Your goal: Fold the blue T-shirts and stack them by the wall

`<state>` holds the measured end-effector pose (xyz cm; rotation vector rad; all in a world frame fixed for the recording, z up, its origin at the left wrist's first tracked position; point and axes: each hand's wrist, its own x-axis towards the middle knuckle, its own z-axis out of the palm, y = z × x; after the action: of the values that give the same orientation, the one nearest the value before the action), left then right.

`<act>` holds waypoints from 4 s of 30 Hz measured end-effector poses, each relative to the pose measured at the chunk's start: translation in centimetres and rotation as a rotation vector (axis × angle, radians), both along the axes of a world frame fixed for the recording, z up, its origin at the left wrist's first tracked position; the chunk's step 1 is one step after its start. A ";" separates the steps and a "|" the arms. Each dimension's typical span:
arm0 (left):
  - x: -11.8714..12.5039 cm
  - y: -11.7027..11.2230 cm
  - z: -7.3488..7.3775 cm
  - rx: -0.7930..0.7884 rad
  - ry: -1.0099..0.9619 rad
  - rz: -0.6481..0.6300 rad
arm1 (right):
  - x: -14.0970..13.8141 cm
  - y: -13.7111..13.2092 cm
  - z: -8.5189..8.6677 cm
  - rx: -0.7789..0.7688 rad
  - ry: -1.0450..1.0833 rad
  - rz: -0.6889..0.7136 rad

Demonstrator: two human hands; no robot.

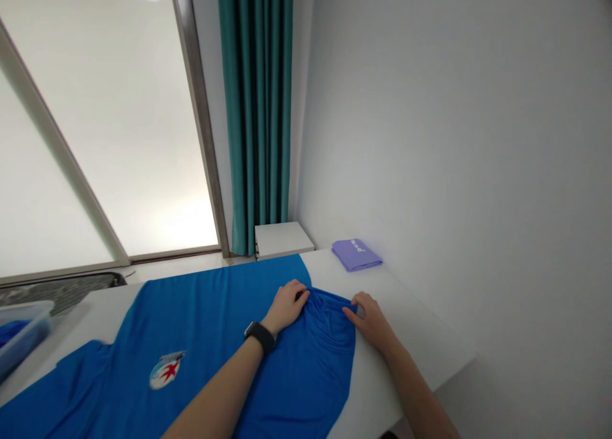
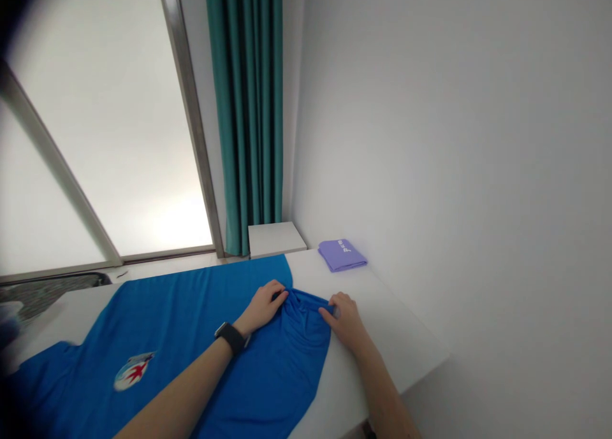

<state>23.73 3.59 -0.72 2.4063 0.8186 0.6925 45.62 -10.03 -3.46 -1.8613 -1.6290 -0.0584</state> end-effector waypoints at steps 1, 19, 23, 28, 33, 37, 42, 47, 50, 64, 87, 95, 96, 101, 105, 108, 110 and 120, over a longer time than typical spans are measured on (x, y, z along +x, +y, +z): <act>0.0 0.0 0.0 -0.003 -0.001 0.004 | 0.0 0.0 0.0 0.005 -0.006 -0.001; 0.1 0.4 -0.6 -0.030 -0.089 0.033 | 0.4 -0.3 0.5 0.092 0.379 -0.059; 0.2 0.6 -0.9 -0.081 -0.133 0.017 | -0.2 -0.4 0.9 0.126 0.446 -0.026; 0.4 0.7 -1.0 -0.219 -0.177 0.033 | -3.0 -1.0 2.9 0.189 0.454 0.044; 0.8 1.6 -0.7 -0.337 -0.167 0.009 | -9.0 -1.9 5.5 0.143 0.225 0.172; 0.3 3.0 0.3 -0.425 -0.093 -0.061 | -13.4 -2.0 5.4 0.044 0.033 0.284; -0.9 4.5 1.8 -0.473 -0.006 -0.116 | -15.9 -1.8 4.2 -0.039 -0.130 0.292; -1.3 4.6 2.6 -0.469 0.045 -0.097 | -16.8 -1.3 5.1 -0.089 -0.248 0.309; -1.7 4.3 2.8 -0.417 0.081 -0.100 | -17.2 -1.0 5.7 -0.124 -0.268 0.304; -2.9 4.4 2.8 -0.106 0.178 -0.139 | -19.2 -0.8 5.6 -0.279 -0.244 0.282; -13.6 -3.3 3.5 0.144 0.392 -0.066 | -9.4 8.4 4.5 -0.148 -0.026 0.300; -13.7 -4.9 3.1 0.070 0.373 0.115 | -9.7 11.0 3.4 -0.230 -0.081 0.250; -13.6 -5.0 3.1 0.056 0.369 0.115 | -9.8 11.0 3.2 -0.228 -0.099 0.238; -13.2 -5.4 3.1 0.010 0.365 0.105 | -10.3 10.1 2.4 -0.217 -0.172 0.238; -13.0 -5.6 3.1 -0.027 0.358 0.076 | -10.5 9.5 2.3 -0.207 -0.213 0.213; -13.0 -5.5 3.3 -0.060 0.312 0.069 | -10.4 9.5 2.2 -0.170 -0.197 0.214; -13.1 -5.2 3.5 -0.084 0.274 0.070 | -10.2 9.7 2.0 -0.139 -0.166 0.221; -13.7 -3.4 2.1 0.055 0.273 0.145 | -10.3 10.2 1.2 -0.113 -0.135 0.227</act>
<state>10.08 0.19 1.37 2.5453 1.1055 0.4490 35.34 0.17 -2.23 -1.7747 -1.9634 0.0059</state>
